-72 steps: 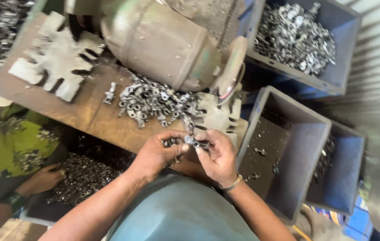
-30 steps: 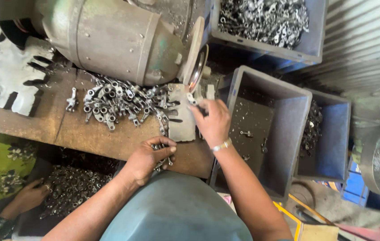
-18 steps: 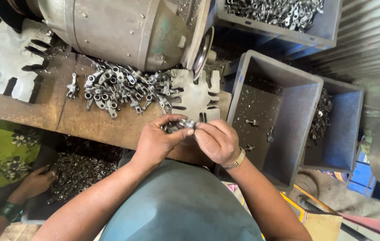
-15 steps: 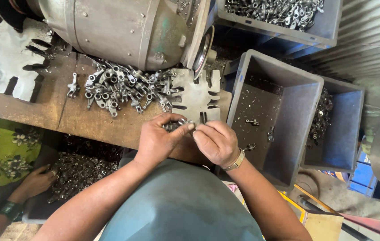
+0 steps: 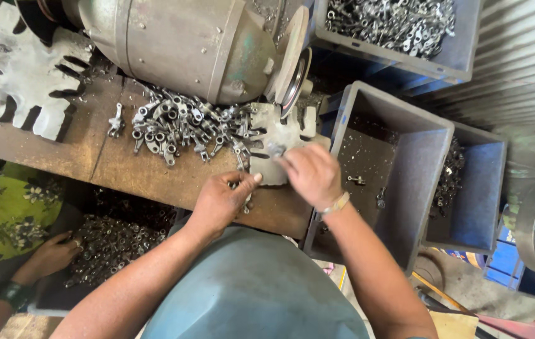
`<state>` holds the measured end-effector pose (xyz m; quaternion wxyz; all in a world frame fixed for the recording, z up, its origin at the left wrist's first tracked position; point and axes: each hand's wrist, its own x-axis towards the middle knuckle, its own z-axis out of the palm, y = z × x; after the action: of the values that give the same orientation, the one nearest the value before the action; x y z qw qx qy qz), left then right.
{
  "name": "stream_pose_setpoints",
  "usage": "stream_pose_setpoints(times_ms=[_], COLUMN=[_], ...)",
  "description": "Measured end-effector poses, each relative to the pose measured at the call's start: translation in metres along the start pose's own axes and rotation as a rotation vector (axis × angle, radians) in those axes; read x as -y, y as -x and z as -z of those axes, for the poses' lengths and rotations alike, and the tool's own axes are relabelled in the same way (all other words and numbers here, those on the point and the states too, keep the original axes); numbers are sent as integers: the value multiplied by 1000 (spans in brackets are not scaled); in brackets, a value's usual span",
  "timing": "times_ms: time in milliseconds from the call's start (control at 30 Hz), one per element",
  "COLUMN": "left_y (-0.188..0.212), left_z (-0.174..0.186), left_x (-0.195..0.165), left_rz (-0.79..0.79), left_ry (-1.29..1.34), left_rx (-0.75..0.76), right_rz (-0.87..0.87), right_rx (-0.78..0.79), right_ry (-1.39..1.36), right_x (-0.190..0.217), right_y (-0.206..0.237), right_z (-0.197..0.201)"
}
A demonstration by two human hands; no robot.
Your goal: The person repeatedly picks small metal parts from a pile on the table and presses them against a rotating grinding wheel to smooth edges. Finished parts are placed into a bin to the right. The process is continuous and repetitive throughout the clip.
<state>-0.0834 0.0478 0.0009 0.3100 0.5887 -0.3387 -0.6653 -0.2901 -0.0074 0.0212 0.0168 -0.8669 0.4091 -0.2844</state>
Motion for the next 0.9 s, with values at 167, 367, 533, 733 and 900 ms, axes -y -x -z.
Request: stream_pose_setpoints(times_ms=[167,367,533,733,900], left_y=[2,2,6,4,-3], left_z=[1,10,13,2,-10], left_x=[10,20,19,1,-7], left_rz=[122,137,185,85,-187], left_ry=[104,161,203,277,306], left_rx=[80,110,120,89,54], right_rz=[-47,-35,38,350,331], right_rx=[-4,-24,-4,-40,46], right_ry=[22,-4,22,-52,-129], right_x=[-46,-53,-30,2,23], right_y=[-14,-16,-11,-14,-18], right_z=[-20,-23,4,38,40])
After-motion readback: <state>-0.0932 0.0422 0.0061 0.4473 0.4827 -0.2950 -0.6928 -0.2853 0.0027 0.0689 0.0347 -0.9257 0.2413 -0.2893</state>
